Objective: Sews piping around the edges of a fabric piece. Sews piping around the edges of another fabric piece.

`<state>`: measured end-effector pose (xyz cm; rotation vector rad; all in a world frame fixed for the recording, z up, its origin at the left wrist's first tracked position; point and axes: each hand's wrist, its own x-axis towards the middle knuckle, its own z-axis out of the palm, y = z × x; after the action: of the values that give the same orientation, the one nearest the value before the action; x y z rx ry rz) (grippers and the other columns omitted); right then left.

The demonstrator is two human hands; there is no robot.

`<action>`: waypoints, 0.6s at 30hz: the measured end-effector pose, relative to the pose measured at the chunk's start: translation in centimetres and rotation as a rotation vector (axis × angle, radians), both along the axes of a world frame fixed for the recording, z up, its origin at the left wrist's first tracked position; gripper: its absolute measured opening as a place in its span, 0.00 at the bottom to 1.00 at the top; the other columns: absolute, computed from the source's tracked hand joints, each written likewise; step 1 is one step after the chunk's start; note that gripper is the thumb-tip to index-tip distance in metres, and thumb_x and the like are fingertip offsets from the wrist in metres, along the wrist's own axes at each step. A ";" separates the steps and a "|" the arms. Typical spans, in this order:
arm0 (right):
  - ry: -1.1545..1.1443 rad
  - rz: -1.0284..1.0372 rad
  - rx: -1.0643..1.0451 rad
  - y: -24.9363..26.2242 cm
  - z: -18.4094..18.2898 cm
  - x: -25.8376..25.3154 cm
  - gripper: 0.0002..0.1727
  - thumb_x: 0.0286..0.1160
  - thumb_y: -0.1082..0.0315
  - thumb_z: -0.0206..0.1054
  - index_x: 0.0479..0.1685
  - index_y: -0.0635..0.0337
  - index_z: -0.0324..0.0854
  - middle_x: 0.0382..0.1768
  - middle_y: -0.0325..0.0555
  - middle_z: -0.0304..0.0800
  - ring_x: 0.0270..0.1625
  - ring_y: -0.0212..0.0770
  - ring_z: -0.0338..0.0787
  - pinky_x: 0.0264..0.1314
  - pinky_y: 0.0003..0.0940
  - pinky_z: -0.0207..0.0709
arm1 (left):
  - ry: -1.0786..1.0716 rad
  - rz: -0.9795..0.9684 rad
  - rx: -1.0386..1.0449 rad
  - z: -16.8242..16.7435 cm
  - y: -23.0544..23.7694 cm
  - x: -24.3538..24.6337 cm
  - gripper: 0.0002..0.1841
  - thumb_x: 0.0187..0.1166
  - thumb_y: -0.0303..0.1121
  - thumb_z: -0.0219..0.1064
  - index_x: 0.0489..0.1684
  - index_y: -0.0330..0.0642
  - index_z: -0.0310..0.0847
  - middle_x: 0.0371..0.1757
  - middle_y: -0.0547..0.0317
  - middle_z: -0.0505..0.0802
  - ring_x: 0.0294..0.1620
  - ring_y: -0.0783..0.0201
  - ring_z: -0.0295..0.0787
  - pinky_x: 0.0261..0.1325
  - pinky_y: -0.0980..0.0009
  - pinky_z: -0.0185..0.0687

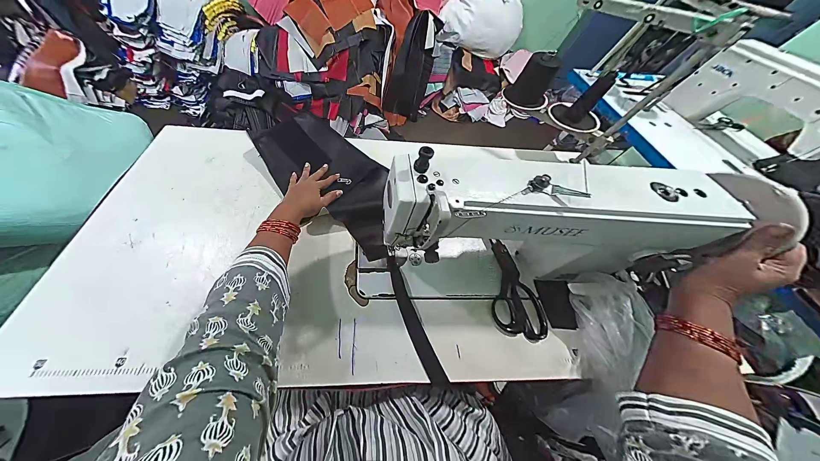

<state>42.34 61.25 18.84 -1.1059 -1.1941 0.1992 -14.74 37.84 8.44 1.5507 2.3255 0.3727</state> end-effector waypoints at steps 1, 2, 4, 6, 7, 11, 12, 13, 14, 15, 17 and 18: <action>-0.032 0.024 -0.037 0.1 -0.2 0.8 0.23 0.93 0.62 0.51 0.56 0.81 0.75 0.46 0.49 0.82 0.51 0.21 0.81 0.61 0.17 0.73 | -0.003 0.028 0.006 0.0 -0.5 0.1 0.32 0.90 0.57 0.51 0.92 0.59 0.63 0.97 0.53 0.55 0.96 0.33 0.34 0.85 0.22 0.28; -0.084 0.048 -0.087 0.1 -0.1 1.7 0.25 0.93 0.59 0.52 0.62 0.80 0.74 0.51 0.52 0.83 0.54 0.23 0.82 0.64 0.19 0.74 | 0.006 0.063 0.009 -0.1 -1.3 0.4 0.32 0.90 0.58 0.51 0.92 0.58 0.62 0.97 0.51 0.55 0.96 0.31 0.35 0.84 0.21 0.29; -0.189 0.036 -0.177 -1.1 0.5 2.7 0.29 0.91 0.57 0.55 0.72 0.81 0.68 0.64 0.64 0.81 0.64 0.33 0.82 0.71 0.24 0.71 | 0.029 0.182 0.022 -0.2 -3.6 1.3 0.32 0.90 0.59 0.50 0.92 0.58 0.62 0.96 0.48 0.56 0.96 0.30 0.36 0.83 0.18 0.30; -0.268 -0.001 -0.127 -3.4 1.0 3.6 0.35 0.89 0.57 0.58 0.80 0.82 0.60 0.75 0.73 0.73 0.75 0.46 0.78 0.77 0.29 0.71 | 0.036 0.347 -0.010 0.0 -6.9 2.6 0.33 0.90 0.60 0.49 0.92 0.58 0.62 0.96 0.47 0.56 0.95 0.29 0.37 0.82 0.17 0.31; -0.295 -0.028 -0.056 -4.6 1.0 3.9 0.34 0.89 0.56 0.59 0.78 0.82 0.62 0.73 0.74 0.75 0.73 0.49 0.80 0.73 0.30 0.73 | 0.030 0.428 -0.045 0.3 -8.8 3.4 0.34 0.90 0.61 0.48 0.93 0.58 0.60 0.97 0.46 0.54 0.95 0.28 0.36 0.82 0.17 0.31; -0.462 0.156 0.122 -11.6 0.6 0.5 0.26 0.91 0.64 0.53 0.61 0.90 0.69 0.56 0.73 0.83 0.59 0.37 0.84 0.64 0.25 0.76 | 0.106 0.658 -0.130 1.3 -17.8 6.6 0.38 0.90 0.63 0.43 0.94 0.51 0.58 0.93 0.33 0.58 0.91 0.18 0.42 0.76 0.11 0.24; -0.535 0.247 0.113 -13.4 0.1 -1.3 0.24 0.91 0.66 0.53 0.56 0.91 0.71 0.52 0.72 0.84 0.57 0.37 0.85 0.64 0.26 0.78 | 0.119 0.686 -0.138 1.0 -19.8 7.2 0.38 0.89 0.64 0.42 0.94 0.52 0.58 0.93 0.36 0.60 0.91 0.18 0.43 0.76 0.10 0.22; -0.605 0.324 0.088 -15.0 -0.8 -3.2 0.22 0.89 0.67 0.54 0.50 0.90 0.75 0.47 0.73 0.86 0.52 0.42 0.88 0.61 0.32 0.81 | 0.128 0.695 -0.118 0.6 -21.4 8.0 0.38 0.89 0.64 0.42 0.93 0.52 0.60 0.93 0.37 0.62 0.91 0.17 0.43 0.74 0.09 0.20; -0.681 0.406 0.044 -16.3 -1.8 -5.3 0.20 0.87 0.68 0.57 0.47 0.87 0.80 0.44 0.74 0.88 0.48 0.51 0.91 0.58 0.40 0.83 | 0.132 0.692 -0.089 0.2 -22.6 8.8 0.38 0.90 0.64 0.42 0.93 0.50 0.61 0.92 0.38 0.63 0.90 0.17 0.43 0.73 0.08 0.21; -0.752 0.503 -0.020 -17.5 -3.0 -7.5 0.19 0.85 0.67 0.58 0.46 0.81 0.84 0.42 0.70 0.90 0.46 0.56 0.92 0.55 0.47 0.85 | 0.137 0.693 -0.053 -0.3 -23.4 9.4 0.38 0.90 0.63 0.42 0.92 0.49 0.62 0.93 0.38 0.62 0.91 0.17 0.43 0.73 0.08 0.22; -0.825 0.728 -0.185 -19.2 -5.2 -12.1 0.16 0.83 0.65 0.62 0.49 0.72 0.89 0.44 0.62 0.93 0.49 0.56 0.94 0.57 0.52 0.86 | 0.135 0.702 0.022 -1.3 -23.9 9.9 0.38 0.89 0.63 0.41 0.91 0.49 0.63 0.93 0.40 0.62 0.91 0.18 0.41 0.72 0.07 0.25; -0.843 0.827 -0.287 -20.0 -5.9 -14.3 0.16 0.84 0.65 0.63 0.53 0.70 0.89 0.48 0.60 0.94 0.52 0.54 0.94 0.60 0.51 0.86 | 0.125 0.710 0.038 -1.4 -23.9 9.8 0.38 0.89 0.63 0.43 0.91 0.48 0.64 0.93 0.40 0.62 0.91 0.18 0.41 0.72 0.08 0.25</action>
<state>28.05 41.29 12.97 -0.8857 -2.4170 0.5839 -4.95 13.94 7.05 0.7210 2.9260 0.4877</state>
